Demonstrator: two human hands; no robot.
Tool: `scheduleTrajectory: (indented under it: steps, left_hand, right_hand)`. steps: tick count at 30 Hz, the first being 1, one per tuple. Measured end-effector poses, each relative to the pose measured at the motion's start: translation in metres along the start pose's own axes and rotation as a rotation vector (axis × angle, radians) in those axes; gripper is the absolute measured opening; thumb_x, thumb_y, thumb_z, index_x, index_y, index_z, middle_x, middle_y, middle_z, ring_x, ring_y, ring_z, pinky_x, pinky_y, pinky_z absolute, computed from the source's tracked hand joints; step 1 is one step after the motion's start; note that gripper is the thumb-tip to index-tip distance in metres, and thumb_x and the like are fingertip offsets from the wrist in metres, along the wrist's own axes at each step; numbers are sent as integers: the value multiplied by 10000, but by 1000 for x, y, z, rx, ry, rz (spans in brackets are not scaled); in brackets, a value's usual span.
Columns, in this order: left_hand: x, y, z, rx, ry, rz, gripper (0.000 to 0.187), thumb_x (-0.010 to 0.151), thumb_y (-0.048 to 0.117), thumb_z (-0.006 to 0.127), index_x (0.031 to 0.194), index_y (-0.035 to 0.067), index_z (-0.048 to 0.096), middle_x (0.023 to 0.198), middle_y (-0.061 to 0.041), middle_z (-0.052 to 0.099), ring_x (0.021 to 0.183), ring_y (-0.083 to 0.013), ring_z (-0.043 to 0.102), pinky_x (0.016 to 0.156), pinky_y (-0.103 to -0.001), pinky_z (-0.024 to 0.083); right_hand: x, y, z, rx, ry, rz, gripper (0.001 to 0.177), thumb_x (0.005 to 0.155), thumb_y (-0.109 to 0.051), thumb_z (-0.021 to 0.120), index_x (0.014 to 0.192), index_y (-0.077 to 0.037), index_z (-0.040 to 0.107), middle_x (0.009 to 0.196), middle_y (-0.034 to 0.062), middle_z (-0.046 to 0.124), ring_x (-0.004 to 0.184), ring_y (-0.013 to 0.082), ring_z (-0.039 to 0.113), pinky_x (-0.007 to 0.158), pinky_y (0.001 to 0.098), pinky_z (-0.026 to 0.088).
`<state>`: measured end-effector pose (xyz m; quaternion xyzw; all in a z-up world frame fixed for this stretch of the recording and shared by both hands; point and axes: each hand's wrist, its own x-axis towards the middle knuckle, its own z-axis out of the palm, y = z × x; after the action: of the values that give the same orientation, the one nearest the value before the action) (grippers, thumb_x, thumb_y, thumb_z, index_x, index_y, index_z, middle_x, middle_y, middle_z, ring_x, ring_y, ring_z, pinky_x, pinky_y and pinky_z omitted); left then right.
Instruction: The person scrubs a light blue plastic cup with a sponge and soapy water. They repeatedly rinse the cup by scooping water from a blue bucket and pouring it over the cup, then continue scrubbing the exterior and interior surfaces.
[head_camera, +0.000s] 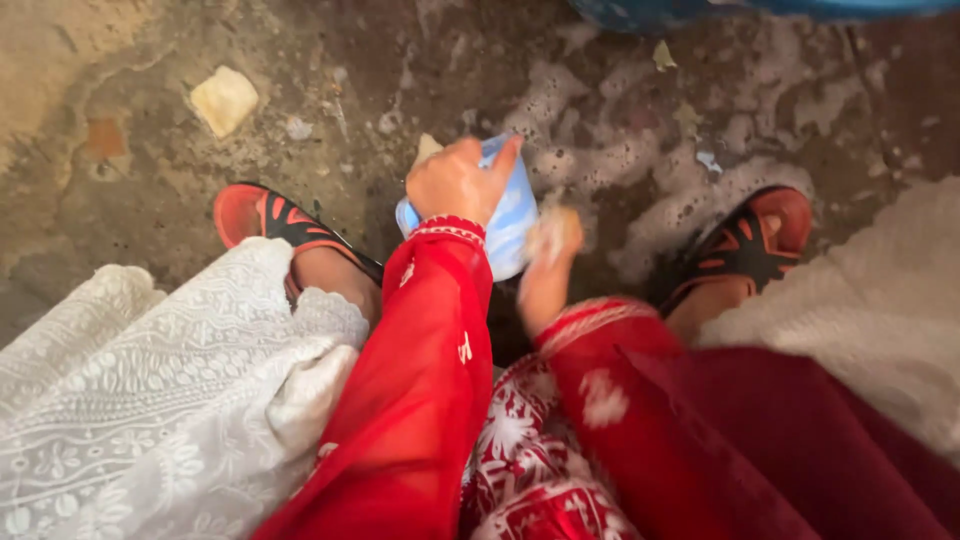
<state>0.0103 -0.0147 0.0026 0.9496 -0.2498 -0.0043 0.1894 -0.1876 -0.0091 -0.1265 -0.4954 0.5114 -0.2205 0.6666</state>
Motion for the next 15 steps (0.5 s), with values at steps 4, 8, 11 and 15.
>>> scheduleTrajectory:
  steps: [4, 8, 11, 15]
  left_hand:
    - [-6, -1, 3, -77, 27, 56, 557, 803, 622, 751, 603, 106, 692, 567, -145, 652, 527, -373, 647, 516, -490, 508]
    - [-3, -6, 5, -56, 42, 61, 567, 809, 617, 756, 587, 102, 671, 561, -152, 638, 538, -380, 638, 552, -491, 520]
    - [-5, -2, 0, -103, 69, 62, 564, 814, 602, 761, 587, 94, 663, 577, -154, 643, 556, -383, 644, 561, -494, 519]
    - [0, -1, -6, -63, 24, 1, 549, 780, 602, 775, 558, 110, 675, 550, -168, 635, 546, -406, 636, 536, -502, 504]
  right_hand:
    - [-62, -14, 20, -108, 114, -120, 335, 1072, -238, 472, 1345, -76, 365, 1205, 69, 524, 1062, 181, 539, 923, 366, 488]
    - [-35, -26, 34, -1, 171, -68, 321, 1060, -246, 479, 1325, -98, 375, 1191, 57, 528, 1034, 179, 550, 870, 371, 512]
    - [3, -32, 12, 39, 90, 65, 314, 1084, -250, 453, 1346, -84, 402, 1221, 89, 553, 1059, 191, 567, 897, 366, 500]
    - [-3, -23, 10, 17, 36, 8, 327, 1079, -295, 455, 1342, -104, 425, 1242, 85, 556, 1096, 209, 564, 916, 402, 497]
